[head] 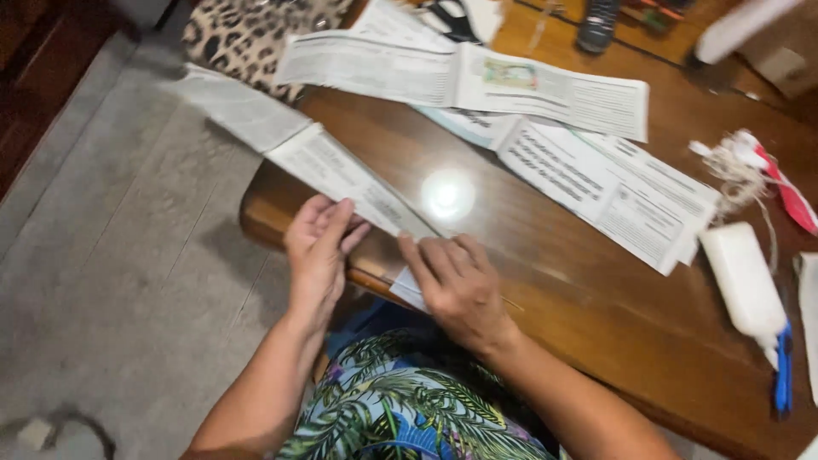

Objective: Rolling a strip of newspaper around a thin wooden stick and applying glue to create a paper tube for crafting.

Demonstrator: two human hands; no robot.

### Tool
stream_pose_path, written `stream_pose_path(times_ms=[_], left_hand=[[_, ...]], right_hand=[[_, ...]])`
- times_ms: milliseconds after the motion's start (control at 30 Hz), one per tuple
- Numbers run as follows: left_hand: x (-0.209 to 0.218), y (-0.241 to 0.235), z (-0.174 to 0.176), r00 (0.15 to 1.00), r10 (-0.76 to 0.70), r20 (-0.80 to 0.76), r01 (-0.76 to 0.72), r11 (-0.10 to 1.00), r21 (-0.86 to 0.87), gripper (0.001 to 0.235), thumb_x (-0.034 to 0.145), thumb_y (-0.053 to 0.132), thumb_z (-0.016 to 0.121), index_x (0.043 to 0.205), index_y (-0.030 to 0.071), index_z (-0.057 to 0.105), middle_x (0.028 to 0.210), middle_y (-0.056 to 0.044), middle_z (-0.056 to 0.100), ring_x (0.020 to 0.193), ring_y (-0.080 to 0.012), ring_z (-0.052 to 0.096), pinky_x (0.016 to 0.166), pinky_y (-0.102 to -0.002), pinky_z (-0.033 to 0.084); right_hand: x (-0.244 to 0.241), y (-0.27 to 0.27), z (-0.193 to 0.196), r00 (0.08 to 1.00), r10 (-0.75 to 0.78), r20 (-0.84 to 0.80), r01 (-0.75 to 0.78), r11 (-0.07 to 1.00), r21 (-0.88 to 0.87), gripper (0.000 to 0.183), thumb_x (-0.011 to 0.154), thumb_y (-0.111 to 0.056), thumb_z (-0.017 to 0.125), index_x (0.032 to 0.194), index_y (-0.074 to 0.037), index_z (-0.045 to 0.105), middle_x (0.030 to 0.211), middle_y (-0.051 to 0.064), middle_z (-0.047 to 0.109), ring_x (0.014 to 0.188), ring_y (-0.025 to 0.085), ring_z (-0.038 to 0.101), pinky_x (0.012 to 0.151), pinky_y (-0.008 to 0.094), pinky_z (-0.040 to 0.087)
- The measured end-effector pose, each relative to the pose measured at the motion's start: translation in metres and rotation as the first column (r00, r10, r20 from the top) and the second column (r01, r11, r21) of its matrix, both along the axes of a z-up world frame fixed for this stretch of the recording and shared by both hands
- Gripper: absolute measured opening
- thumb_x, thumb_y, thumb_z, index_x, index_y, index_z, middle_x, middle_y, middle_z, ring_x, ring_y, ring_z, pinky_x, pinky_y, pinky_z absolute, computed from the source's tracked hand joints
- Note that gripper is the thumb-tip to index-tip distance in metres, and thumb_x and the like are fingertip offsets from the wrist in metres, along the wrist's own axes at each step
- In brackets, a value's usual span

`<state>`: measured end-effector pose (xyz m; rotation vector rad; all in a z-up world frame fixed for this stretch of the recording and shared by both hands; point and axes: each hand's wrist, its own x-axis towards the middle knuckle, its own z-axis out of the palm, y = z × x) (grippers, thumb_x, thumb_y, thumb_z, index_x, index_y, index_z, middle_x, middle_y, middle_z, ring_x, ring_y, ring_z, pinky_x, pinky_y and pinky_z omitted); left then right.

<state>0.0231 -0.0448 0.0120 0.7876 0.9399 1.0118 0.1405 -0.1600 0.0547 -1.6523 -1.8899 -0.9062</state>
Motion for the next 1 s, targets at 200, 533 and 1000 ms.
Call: stream_pose_path(times_ms=[200,533,1000], left_hand=[[-0.01,0.015,0.001,0.988,0.13,0.08,-0.132,0.991,0.025,0.018,0.083,0.014,0.065,0.096,0.004,0.058,0.08,-0.002,0.064,0.069,-0.0108,0.066,0.07,-0.034,0.059],[-0.004,0.008,0.026,0.981,0.063,0.181,-0.074,0.996,0.055,0.013,0.082,0.011,0.063,0.09,0.006,0.054,0.08,-0.006,0.061,0.071,-0.011,0.061,0.07,-0.027,0.058],[0.013,-0.014,0.019,0.909,-0.138,0.393,0.156,0.988,-0.014,0.016,0.079,0.008,0.066,0.086,0.004,0.053,0.081,-0.007,0.054,0.072,-0.0157,0.059,0.071,-0.028,0.058]], right_hand=[[0.022,-0.029,-0.026,0.997,-0.003,-0.082,0.0,1.0,-0.029,0.013,0.09,-0.007,0.054,0.096,-0.01,0.066,0.082,0.006,0.056,0.07,0.019,0.057,0.078,0.034,0.048],[0.04,-0.069,-0.031,0.857,-0.153,-0.491,0.09,0.985,-0.151,0.011,0.092,-0.008,0.052,0.088,0.0,0.059,0.078,0.012,0.058,0.066,0.022,0.053,0.061,0.032,0.043],[0.038,-0.103,-0.021,0.179,-0.354,-0.918,0.191,0.928,-0.321,0.039,0.104,-0.023,0.039,0.071,-0.005,0.049,0.06,0.0,0.045,0.056,0.008,0.04,0.053,0.022,0.032]])
